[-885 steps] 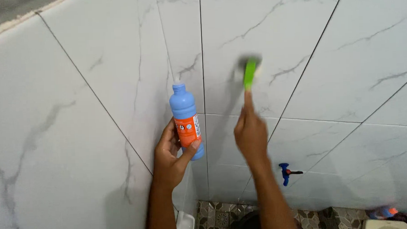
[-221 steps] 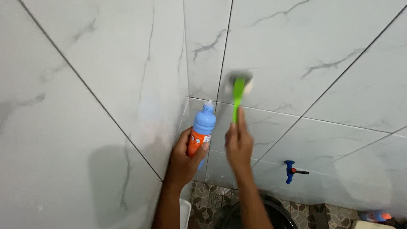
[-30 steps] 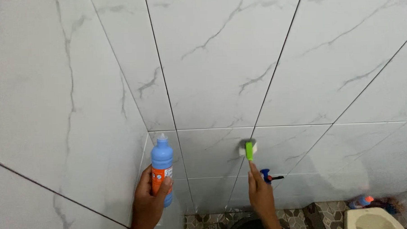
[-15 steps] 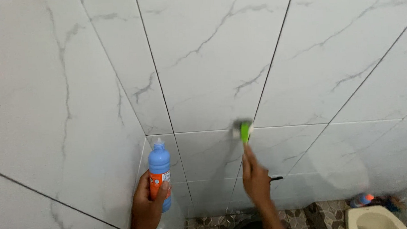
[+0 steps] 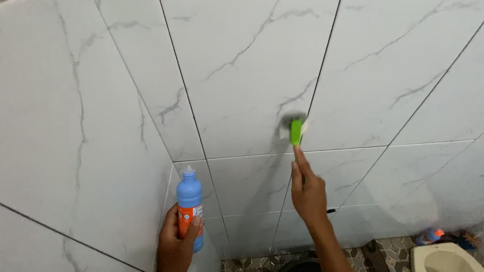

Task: Scrubbing wall tiles with a brush and cleaning liquid.

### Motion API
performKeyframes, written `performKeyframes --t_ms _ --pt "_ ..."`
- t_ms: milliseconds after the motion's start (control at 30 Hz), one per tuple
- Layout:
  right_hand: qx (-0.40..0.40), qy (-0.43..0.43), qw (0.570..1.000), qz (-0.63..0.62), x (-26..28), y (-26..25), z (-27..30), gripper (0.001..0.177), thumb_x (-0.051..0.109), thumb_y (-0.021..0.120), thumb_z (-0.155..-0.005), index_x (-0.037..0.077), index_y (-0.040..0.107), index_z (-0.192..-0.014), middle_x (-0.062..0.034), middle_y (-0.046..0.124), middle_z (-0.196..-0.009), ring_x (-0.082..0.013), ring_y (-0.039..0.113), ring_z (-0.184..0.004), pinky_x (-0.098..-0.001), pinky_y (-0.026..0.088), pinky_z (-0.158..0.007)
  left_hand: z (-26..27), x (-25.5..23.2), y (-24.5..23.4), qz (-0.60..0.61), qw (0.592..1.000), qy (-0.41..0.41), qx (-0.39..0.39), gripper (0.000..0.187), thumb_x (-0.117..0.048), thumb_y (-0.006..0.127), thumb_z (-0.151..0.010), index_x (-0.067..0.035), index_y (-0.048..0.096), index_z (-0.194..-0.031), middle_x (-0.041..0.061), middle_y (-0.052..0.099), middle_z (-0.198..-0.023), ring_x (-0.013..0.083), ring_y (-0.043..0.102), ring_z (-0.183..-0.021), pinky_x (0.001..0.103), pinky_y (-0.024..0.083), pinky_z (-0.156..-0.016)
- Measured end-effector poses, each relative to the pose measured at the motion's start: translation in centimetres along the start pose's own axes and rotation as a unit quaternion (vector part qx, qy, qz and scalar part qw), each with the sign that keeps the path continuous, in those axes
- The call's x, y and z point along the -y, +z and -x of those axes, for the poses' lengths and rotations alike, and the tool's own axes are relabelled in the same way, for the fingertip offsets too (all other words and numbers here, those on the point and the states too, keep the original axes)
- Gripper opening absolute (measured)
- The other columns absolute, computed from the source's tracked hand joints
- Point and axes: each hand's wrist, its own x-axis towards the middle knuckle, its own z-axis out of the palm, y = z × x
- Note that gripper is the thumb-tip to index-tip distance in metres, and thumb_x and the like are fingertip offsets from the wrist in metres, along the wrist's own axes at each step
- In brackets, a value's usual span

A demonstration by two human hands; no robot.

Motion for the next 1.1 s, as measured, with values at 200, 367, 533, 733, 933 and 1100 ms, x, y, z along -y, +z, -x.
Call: performKeyframes --t_ms 200,367,533,733,933,1100 --pt "0.1 0.183 0.977 0.037 -7.7 4.4 9.8 0.051 0.029 0.048 -0.104 0.032 0.046 -0.156 -0.0048 0.054 -0.059 -0.0164 0.044 -0.05 -0.0315 0.035 -0.053 0.4 -0.9 0.2 0.002 1.0 -0.002 0.002 0.056 -0.031 0.067 -0.086 -0.014 0.061 -0.139 0.008 0.077 -0.108 0.0198 0.073 -0.089 0.035 0.059 -0.082" --pt "0.086 0.147 0.985 0.029 -7.3 4.1 7.5 0.049 0.03 0.047 -0.103 0.02 0.052 -0.15 -0.0039 0.057 -0.151 -0.0233 0.074 -0.113 -0.033 0.056 -0.094 0.5 -1.4 0.0 -0.036 0.999 -0.028 -0.003 0.057 -0.03 0.068 -0.084 -0.017 0.063 -0.139 0.005 0.076 -0.109 0.0189 0.069 -0.093 0.035 0.055 -0.085" --pt "-0.005 0.062 0.998 -0.027 2.2 -0.4 -0.7 0.05 0.024 0.049 -0.107 0.025 0.047 -0.157 0.0042 0.045 -0.062 -0.0109 0.03 -0.055 -0.0287 0.032 -0.054 0.4 -1.5 0.2 -0.024 1.0 -0.013 0.004 0.057 -0.033 0.067 -0.085 -0.016 0.06 -0.139 0.006 0.076 -0.108 0.0187 0.071 -0.088 0.034 0.056 -0.081" --pt "0.038 0.11 0.993 0.015 -1.5 2.0 3.0 0.05 0.029 0.047 -0.106 0.027 0.045 -0.157 0.0006 0.041 -0.054 -0.013 0.034 -0.044 -0.033 0.028 -0.043 0.4 -1.4 0.2 -0.053 0.998 0.016 0.004 0.056 -0.035 0.067 -0.085 -0.015 0.062 -0.137 0.004 0.075 -0.103 0.0176 0.069 -0.085 0.034 0.056 -0.078" --pt "0.051 0.143 0.988 -0.037 -7.2 5.8 9.1 0.049 0.031 0.051 -0.103 0.024 0.051 -0.152 -0.0114 0.061 -0.145 -0.0253 0.066 -0.125 -0.0302 0.052 -0.091 0.0 -0.5 0.3 -0.022 0.999 0.029 0.006 0.051 -0.026 0.069 -0.086 -0.013 0.063 -0.135 0.003 0.071 -0.102 0.0155 0.063 -0.084 0.031 0.053 -0.079" --pt "-0.006 0.044 0.999 0.007 0.2 1.5 0.7 0.048 0.026 0.049 -0.108 0.019 0.048 -0.156 -0.0013 0.054 -0.06 -0.0123 0.038 -0.05 -0.0318 0.035 -0.051 0.2 -0.5 0.2 -0.03 0.999 0.036 0.006 0.051 -0.03 0.069 -0.086 -0.014 0.064 -0.134 0.003 0.073 -0.099 0.0157 0.064 -0.082 0.031 0.053 -0.076"
